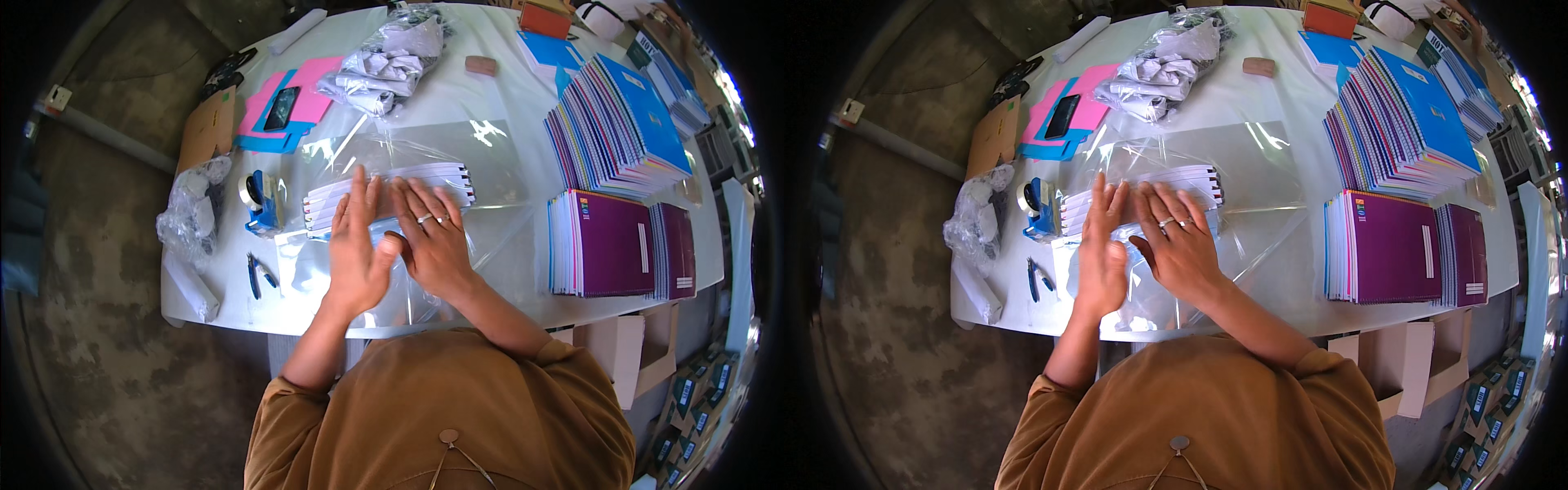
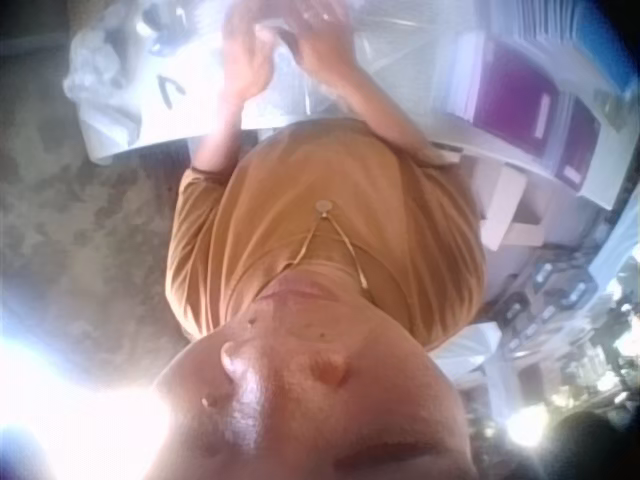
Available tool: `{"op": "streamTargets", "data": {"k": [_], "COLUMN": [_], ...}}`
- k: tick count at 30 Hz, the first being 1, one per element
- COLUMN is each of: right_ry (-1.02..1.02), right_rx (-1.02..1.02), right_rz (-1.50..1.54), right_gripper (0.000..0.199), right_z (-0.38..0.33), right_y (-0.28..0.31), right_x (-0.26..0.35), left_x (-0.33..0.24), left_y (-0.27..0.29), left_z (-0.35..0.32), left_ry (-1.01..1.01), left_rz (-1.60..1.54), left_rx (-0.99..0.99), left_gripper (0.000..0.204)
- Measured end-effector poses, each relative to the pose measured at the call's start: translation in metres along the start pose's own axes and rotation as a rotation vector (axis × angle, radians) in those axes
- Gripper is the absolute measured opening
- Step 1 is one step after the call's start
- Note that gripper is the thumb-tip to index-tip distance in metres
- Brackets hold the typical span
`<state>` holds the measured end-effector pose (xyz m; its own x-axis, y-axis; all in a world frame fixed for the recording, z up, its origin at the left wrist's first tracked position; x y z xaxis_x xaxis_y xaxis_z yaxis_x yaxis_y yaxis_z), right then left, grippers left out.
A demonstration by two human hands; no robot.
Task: The person places stacks of notebooks into individual plastic sleeves one at a time and then moves them aside.
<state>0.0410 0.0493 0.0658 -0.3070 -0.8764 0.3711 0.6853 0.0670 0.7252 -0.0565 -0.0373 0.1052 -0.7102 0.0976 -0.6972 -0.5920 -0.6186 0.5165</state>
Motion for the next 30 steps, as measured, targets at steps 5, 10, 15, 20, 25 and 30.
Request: {"op": "streamTargets", "data": {"k": [5,10,15,20,25,30], "right_ry": [0.169,0.225,0.239,0.215,0.208,0.068], "right_rx": [-0.015,-0.08,-0.06,-0.071,-0.082,-0.802], "right_rz": [-0.047,-0.077,-0.071,-0.09,0.025,0.614], "right_gripper": [0.04,0.033,0.036,0.035,0.028,0.028], "right_z": [0.007,0.01,0.01,0.01,0.013,0.01], "right_y": [-0.001,-0.002,-0.004,-0.002,-0.017,-0.029], "right_x": [-0.01,-0.009,-0.014,-0.014,-0.017,-0.018], "left_x": [0.026,0.034,0.032,0.025,0.019,0.016], "left_y": [0.048,0.065,0.07,0.043,0.019,-0.006], "left_z": [0.044,0.101,0.133,0.103,0.035,-0.008], "left_ry": [0.253,0.113,0.198,0.139,-0.27,-0.343], "left_rz": [-0.215,0.19,-0.483,0.004,0.297,0.311], "left_rx": [-0.052,0.416,0.261,0.393,0.088,-0.103], "left_gripper": [0.062,0.044,0.048,0.021,0.019,0.022]}}
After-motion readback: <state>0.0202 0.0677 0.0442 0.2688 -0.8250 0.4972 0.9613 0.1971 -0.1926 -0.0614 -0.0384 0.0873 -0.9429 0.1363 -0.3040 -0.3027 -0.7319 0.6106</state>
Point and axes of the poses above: each hand's wrist, its own z-axis towards the middle knuckle, its own y-axis out of the back of the hand, x = y × z, the point moved 1 cm from there along z, towards the middle knuckle, and after that the axes turned 4 degrees about -y, right-handed, at the moved point
